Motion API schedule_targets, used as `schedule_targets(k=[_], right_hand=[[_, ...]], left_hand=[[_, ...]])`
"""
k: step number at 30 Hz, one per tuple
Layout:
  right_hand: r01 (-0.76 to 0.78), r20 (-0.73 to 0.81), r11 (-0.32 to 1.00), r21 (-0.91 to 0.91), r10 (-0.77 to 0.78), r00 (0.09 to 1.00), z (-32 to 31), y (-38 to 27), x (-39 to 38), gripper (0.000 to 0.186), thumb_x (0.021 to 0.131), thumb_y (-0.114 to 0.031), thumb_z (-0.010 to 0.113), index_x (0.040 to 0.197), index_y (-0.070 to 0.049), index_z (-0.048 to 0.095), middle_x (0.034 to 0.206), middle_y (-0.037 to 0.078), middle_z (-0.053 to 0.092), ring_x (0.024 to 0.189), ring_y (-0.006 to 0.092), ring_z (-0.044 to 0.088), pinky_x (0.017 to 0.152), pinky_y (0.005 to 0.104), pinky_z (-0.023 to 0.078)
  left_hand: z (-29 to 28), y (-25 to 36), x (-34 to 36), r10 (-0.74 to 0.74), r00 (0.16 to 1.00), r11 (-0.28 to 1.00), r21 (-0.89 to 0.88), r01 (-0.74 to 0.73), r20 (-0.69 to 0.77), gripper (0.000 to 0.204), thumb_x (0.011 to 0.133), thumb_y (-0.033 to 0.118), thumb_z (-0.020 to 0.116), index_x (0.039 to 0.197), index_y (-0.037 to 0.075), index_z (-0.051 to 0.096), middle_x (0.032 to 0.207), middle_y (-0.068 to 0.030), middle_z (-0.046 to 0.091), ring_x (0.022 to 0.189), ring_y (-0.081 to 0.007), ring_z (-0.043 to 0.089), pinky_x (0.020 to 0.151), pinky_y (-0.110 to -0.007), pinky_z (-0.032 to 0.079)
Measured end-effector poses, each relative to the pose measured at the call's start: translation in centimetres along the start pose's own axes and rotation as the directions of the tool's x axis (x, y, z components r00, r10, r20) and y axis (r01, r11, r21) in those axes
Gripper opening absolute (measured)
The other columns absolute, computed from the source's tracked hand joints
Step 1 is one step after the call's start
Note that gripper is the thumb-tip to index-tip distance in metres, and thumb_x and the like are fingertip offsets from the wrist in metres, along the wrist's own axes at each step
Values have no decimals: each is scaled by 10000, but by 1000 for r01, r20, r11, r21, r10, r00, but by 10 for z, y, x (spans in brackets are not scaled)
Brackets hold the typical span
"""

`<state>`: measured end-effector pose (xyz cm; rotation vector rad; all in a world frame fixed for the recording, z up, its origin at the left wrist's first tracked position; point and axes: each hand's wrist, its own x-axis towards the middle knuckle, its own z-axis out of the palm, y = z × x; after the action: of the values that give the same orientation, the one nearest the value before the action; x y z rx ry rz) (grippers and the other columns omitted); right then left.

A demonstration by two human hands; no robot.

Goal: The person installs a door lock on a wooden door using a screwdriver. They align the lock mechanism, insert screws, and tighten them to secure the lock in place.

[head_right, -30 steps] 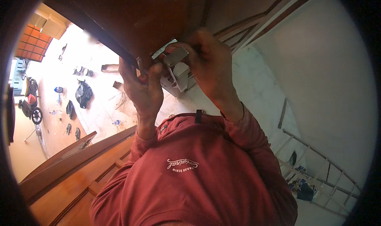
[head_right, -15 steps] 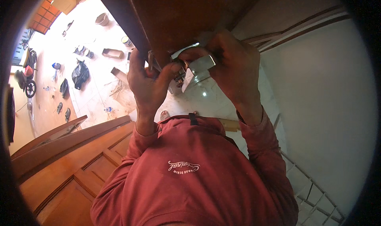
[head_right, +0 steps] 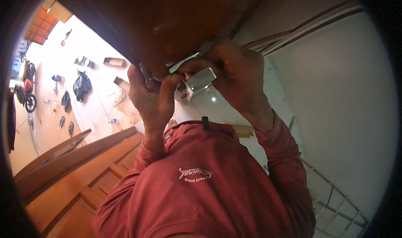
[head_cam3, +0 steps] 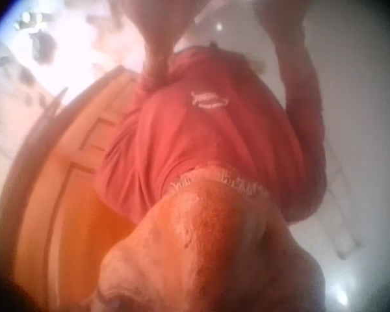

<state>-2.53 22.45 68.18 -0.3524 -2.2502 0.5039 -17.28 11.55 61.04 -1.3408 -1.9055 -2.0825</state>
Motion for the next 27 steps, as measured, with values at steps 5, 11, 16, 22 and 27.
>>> schedule_targets(k=[5,11,16,22,27], right_hand=[[-178,-189,983,46,183,965,8,5,-16,123,864,-136,808,893,-91,697,776,45,717,633,190,699,559,322,528],[-429,-94,809,401,502,860,27,7,-36,129,906,-105,777,855,-29,686,693,25,668,572,79,600,503,260,461],[-297,-144,868,398,379,914,40,7,-34,163,911,-141,788,838,-33,690,637,20,633,526,54,557,472,246,423],[-234,-197,837,495,370,908,60,24,-38,291,848,-257,826,767,-76,613,616,56,598,504,192,607,458,342,455],[-188,-234,869,458,322,917,81,20,-41,370,824,-325,831,735,-100,551,605,66,552,496,222,601,458,368,461]], left_hand=[[4,5,-1,-97,994,975,-196,105,49,740,779,136,889,1375,-26,482,1051,-111,668,862,-164,662,727,-287,540],[-5,9,-5,-92,995,994,58,90,43,670,847,258,862,1313,-33,479,963,-15,580,775,-64,527,651,-213,431],[-19,-3,-10,-83,996,997,-1,83,34,530,896,260,800,1253,-12,517,975,-25,556,812,-103,523,722,-240,433],[-53,-34,-28,-265,962,962,44,268,-60,461,935,198,710,1280,-18,493,1112,-87,559,977,-183,570,881,-306,472],[-94,-48,-52,-10,997,838,544,-33,77,373,936,147,718,1207,28,491,1145,-61,531,1026,-183,569,898,-306,479]])
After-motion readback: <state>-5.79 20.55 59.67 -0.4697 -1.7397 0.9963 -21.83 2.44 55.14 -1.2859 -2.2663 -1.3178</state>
